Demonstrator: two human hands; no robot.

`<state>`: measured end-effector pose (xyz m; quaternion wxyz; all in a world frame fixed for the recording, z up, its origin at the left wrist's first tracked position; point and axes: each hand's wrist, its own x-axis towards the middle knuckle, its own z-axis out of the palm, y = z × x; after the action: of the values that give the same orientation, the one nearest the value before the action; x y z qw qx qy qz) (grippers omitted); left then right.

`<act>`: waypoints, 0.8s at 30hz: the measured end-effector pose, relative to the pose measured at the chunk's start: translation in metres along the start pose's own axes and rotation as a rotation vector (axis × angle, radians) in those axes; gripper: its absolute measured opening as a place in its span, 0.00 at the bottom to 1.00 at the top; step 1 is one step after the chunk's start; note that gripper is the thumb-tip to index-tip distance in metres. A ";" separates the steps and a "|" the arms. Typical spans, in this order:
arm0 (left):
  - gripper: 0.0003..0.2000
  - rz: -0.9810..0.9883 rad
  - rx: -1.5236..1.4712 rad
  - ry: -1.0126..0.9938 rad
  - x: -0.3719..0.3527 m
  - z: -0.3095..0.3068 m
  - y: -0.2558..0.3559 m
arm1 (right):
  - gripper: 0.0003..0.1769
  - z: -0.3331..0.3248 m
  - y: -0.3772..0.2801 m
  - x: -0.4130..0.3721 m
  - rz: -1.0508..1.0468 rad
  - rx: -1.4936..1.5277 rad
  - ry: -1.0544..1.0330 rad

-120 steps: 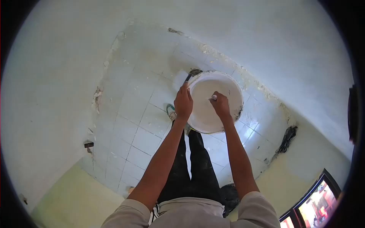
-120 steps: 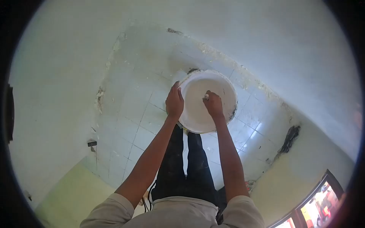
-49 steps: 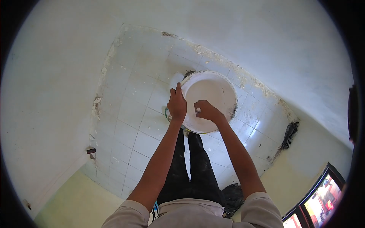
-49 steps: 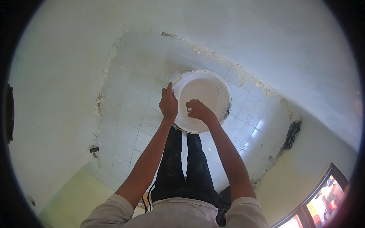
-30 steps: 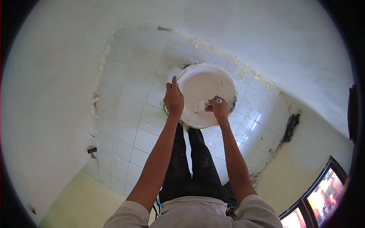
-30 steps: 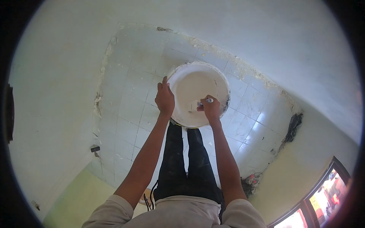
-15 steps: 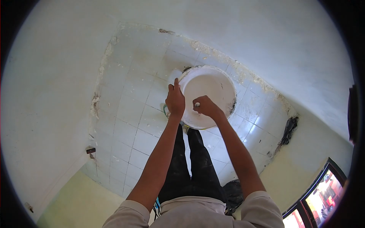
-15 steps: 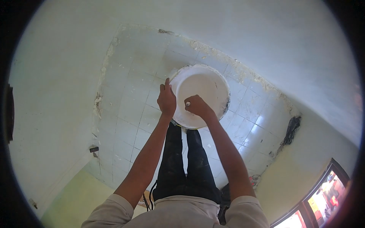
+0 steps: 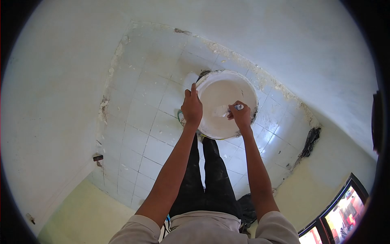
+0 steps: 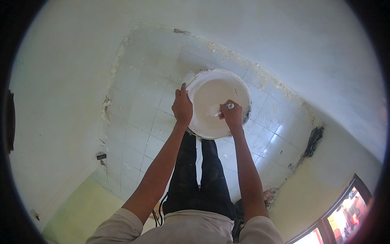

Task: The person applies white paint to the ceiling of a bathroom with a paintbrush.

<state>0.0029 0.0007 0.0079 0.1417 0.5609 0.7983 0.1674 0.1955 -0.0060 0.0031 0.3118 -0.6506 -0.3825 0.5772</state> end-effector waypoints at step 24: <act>0.16 0.041 0.043 -0.044 0.011 0.004 0.003 | 0.06 0.017 0.013 0.009 -0.562 -0.530 -0.500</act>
<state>0.0033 0.0129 0.0050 0.1437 0.5838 0.7866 0.1406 0.1807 -0.0052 -0.0153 0.1771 -0.4195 -0.7422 0.4916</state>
